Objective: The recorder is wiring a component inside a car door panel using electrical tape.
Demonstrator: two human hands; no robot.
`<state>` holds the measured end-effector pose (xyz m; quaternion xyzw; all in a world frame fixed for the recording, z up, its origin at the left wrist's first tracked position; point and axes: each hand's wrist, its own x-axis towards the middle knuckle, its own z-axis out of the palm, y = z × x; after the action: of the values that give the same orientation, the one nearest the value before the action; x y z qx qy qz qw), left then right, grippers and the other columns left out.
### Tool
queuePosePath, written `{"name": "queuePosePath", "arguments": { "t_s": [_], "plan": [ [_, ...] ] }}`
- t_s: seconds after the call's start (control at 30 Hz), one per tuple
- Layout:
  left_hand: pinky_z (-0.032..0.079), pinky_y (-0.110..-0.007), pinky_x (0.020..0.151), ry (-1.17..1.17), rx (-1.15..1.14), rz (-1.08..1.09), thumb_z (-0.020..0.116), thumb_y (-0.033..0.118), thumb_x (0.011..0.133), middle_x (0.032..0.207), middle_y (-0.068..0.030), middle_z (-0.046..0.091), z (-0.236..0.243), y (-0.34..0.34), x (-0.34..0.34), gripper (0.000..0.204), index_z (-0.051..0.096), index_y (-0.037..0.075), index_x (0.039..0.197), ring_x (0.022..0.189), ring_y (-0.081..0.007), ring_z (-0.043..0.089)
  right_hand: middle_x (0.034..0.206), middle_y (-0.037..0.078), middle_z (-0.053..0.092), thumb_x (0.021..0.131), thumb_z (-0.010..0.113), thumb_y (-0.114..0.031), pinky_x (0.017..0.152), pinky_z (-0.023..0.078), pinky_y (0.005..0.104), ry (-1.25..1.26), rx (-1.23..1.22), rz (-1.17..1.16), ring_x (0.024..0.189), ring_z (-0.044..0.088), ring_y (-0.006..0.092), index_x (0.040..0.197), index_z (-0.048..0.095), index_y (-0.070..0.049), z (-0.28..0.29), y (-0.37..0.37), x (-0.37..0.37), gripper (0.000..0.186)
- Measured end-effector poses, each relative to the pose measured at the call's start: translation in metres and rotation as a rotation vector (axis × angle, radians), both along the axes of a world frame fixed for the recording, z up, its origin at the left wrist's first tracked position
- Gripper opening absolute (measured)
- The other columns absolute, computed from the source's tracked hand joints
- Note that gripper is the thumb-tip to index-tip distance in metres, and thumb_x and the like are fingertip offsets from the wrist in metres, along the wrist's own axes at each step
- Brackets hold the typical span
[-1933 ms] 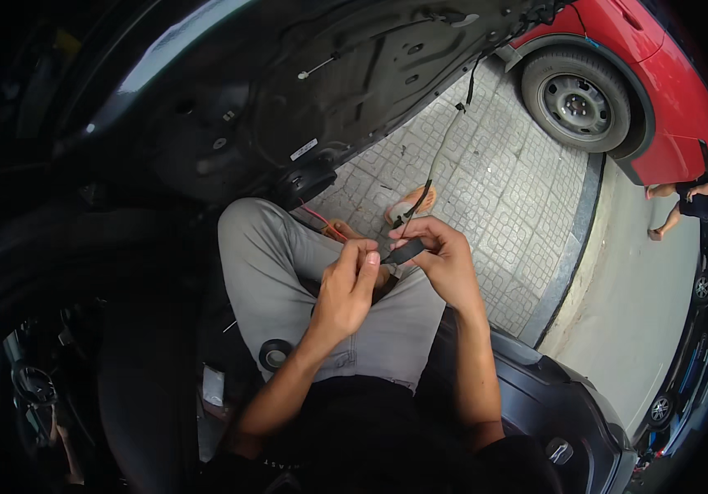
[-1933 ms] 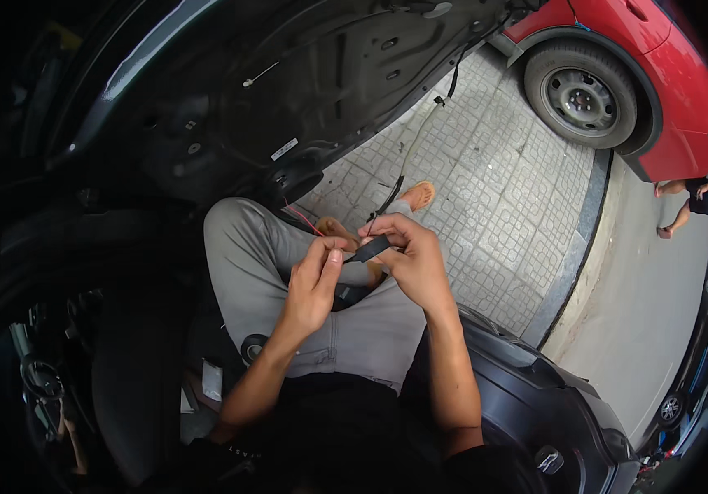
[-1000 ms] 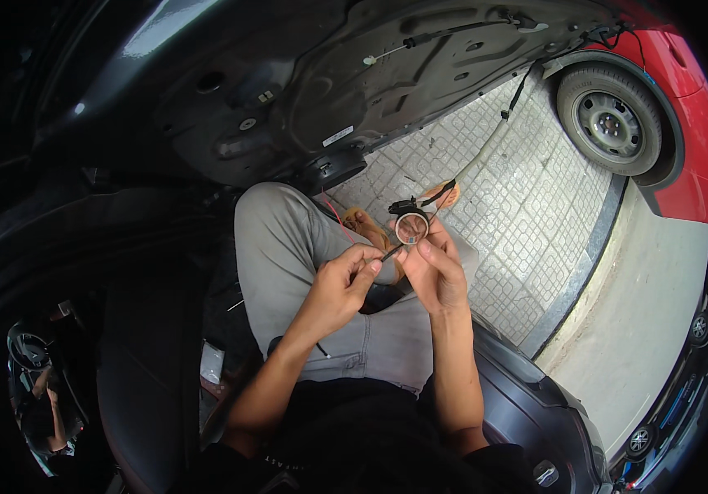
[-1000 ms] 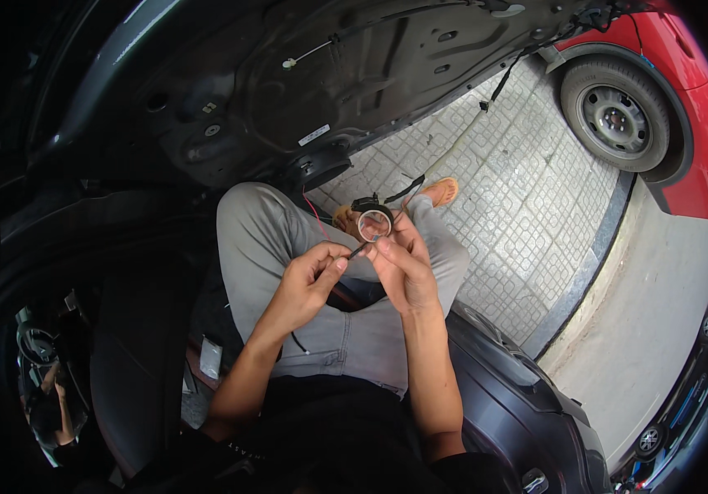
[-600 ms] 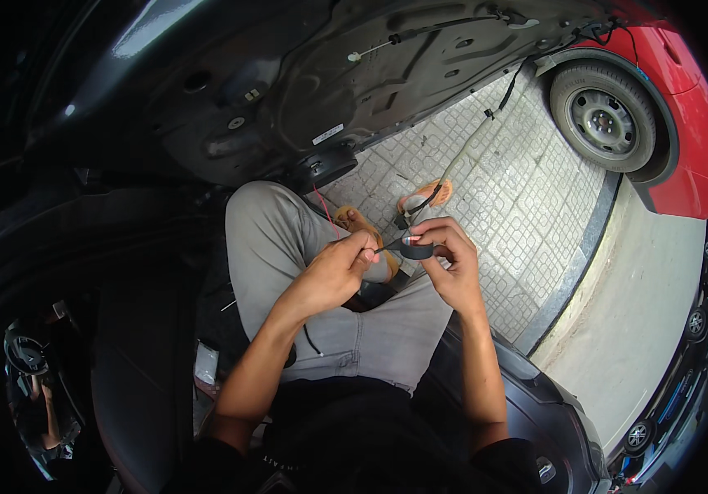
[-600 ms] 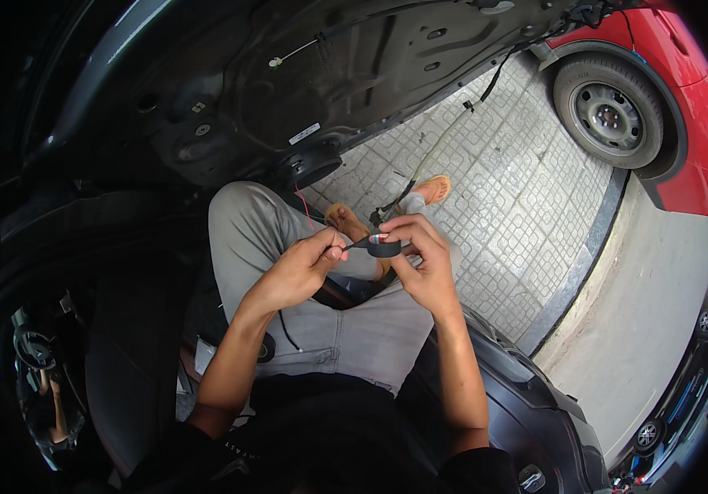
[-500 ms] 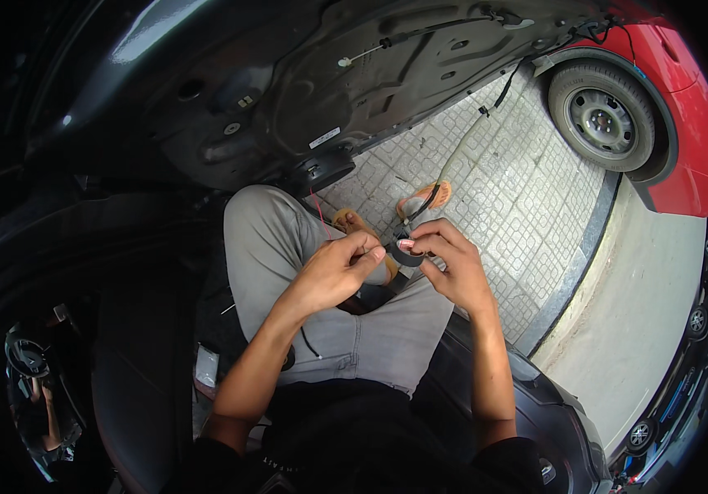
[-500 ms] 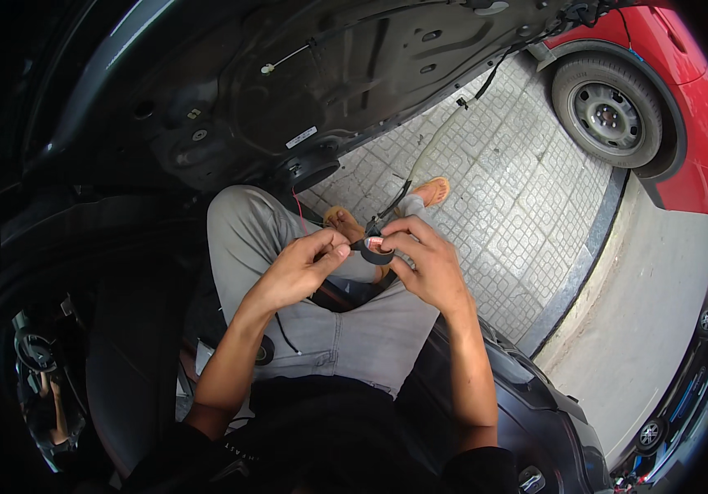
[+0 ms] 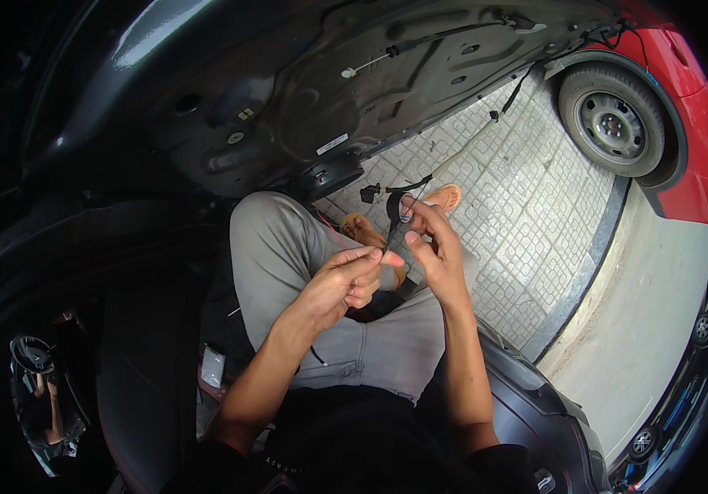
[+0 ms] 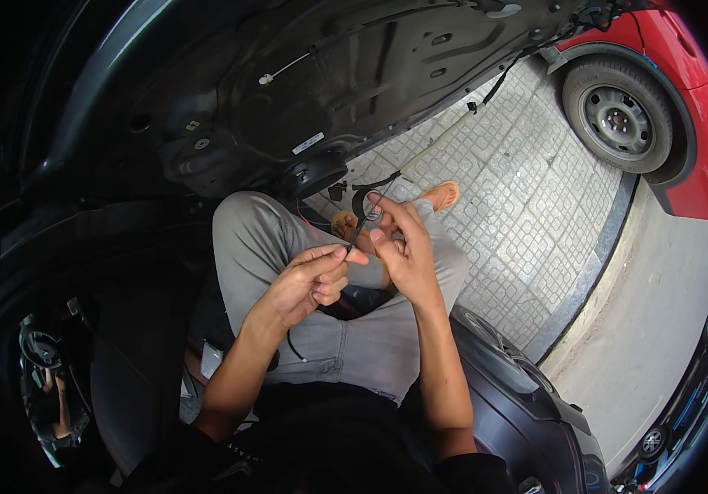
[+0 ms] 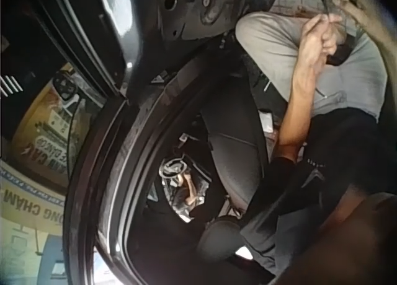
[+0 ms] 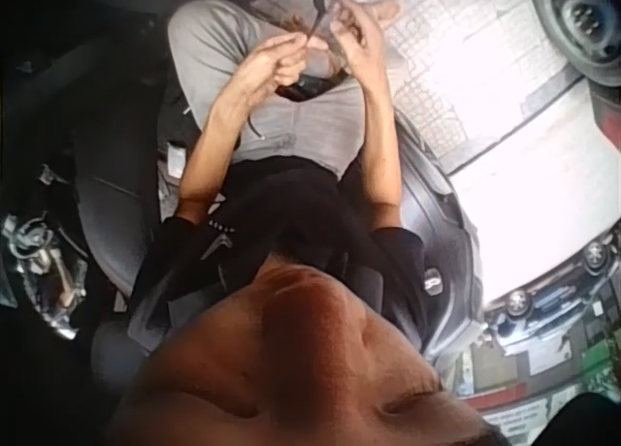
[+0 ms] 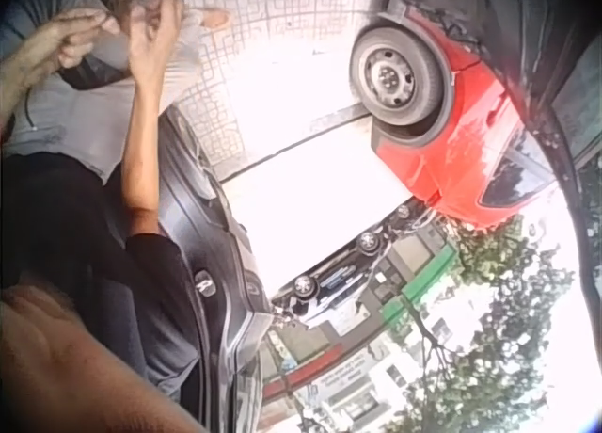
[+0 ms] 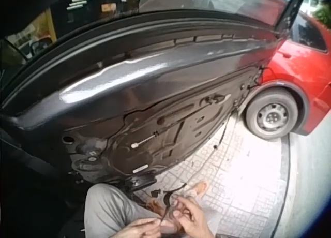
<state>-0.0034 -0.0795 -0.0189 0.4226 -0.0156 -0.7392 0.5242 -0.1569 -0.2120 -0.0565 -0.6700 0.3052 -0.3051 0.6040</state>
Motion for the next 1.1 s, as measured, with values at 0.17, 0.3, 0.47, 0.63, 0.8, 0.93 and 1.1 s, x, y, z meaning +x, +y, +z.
{"name": "queuePosePath", "arguments": {
  "t_s": [0.17, 0.3, 0.47, 0.63, 0.8, 0.93, 1.1],
  "plan": [
    [0.022, -0.022, 0.049, -0.091, -0.114, -0.04, 0.051, 0.024, 0.113, 0.067, 0.0095, 0.032, -0.002, -0.01, -0.001, 0.025, 0.065, 0.003, 0.114, 0.056, -0.0024, 0.026, 0.107, 0.0, 0.049, 0.094, 0.069, -0.016, 0.07, 0.042, 0.0236, -0.361, 0.746, 0.026, 0.087, 0.051, 0.0088, 0.15, 0.048, 0.008, 0.023, 0.002, 0.005, 0.065],
    [0.032, -0.022, 0.052, -0.245, -0.186, -0.115, 0.052, 0.02, 0.112, 0.068, 0.0081, 0.041, -0.014, -0.015, 0.002, 0.021, 0.064, 0.003, 0.113, 0.057, -0.0032, 0.036, 0.111, 0.002, 0.059, 0.095, 0.07, -0.012, 0.071, 0.045, 0.024, -0.532, 0.952, 0.008, 0.089, 0.056, 0.0075, 0.137, 0.056, 0.003, 0.037, -0.001, 0.01, 0.047],
    [0.053, -0.035, 0.072, -1.236, -0.329, -0.206, 0.054, 0.004, 0.105, 0.08, -0.0082, 0.067, -0.025, -0.021, 0.001, 0.012, 0.063, -0.002, 0.11, 0.076, -0.0206, 0.067, 0.105, 0.005, 0.064, 0.095, 0.067, 0.001, 0.072, 0.047, 0.0249, -0.36, 0.927, -0.085, 0.084, 0.058, 0.0087, 0.125, 0.057, 0.001, 0.044, -0.001, 0.008, 0.032],
    [0.053, -0.039, 0.071, -1.232, -0.272, -0.186, 0.062, 0.011, 0.101, 0.079, -0.0137, 0.069, -0.01, -0.028, -0.003, 0.017, 0.064, -0.002, 0.112, 0.073, -0.0259, 0.068, 0.094, 0.006, 0.068, 0.087, 0.057, 0.01, 0.066, 0.051, 0.0273, 0.003, 0.448, -0.016, 0.078, 0.063, 0.0098, 0.12, 0.063, 0.004, 0.03, -0.024, -0.008, 0.034],
    [0.051, -0.042, 0.067, -1.181, -0.182, -0.167, 0.073, 0.026, 0.096, 0.067, -0.0118, 0.065, -0.005, -0.034, -0.017, 0.035, 0.065, -0.003, 0.114, 0.066, -0.0285, 0.068, 0.082, 0.016, 0.075, 0.085, 0.058, 0.004, 0.065, 0.056, 0.0334, 0.291, 0.015, -0.143, 0.068, 0.073, 0.0188, 0.127, 0.065, 0.008, 0.042, -0.019, -0.001, 0.042],
    [0.05, -0.03, 0.068, -1.241, -0.208, -0.17, 0.073, 0.012, 0.097, 0.084, -0.0116, 0.068, -0.009, -0.04, -0.024, 0.043, 0.056, -0.007, 0.131, 0.07, -0.015, 0.064, 0.086, 0.019, 0.076, 0.086, 0.061, -0.003, 0.067, 0.057, 0.0383, 0.6, -0.442, -0.147, 0.069, 0.075, 0.0283, 0.114, 0.072, 0.0, 0.054, -0.022, 0.007, 0.03],
    [0.049, -0.031, 0.071, -0.884, -0.188, 0.022, 0.068, 0.008, 0.093, 0.083, -0.0055, 0.066, -0.004, -0.066, -0.033, 0.05, 0.053, -0.009, 0.138, 0.074, -0.0123, 0.06, 0.085, 0.015, 0.076, 0.085, 0.063, -0.003, 0.066, 0.057, 0.0396, 0.472, -0.162, -0.111, 0.072, 0.075, 0.0272, 0.107, 0.074, -0.004, 0.054, -0.035, 0.003, 0.024]
  ]
}}
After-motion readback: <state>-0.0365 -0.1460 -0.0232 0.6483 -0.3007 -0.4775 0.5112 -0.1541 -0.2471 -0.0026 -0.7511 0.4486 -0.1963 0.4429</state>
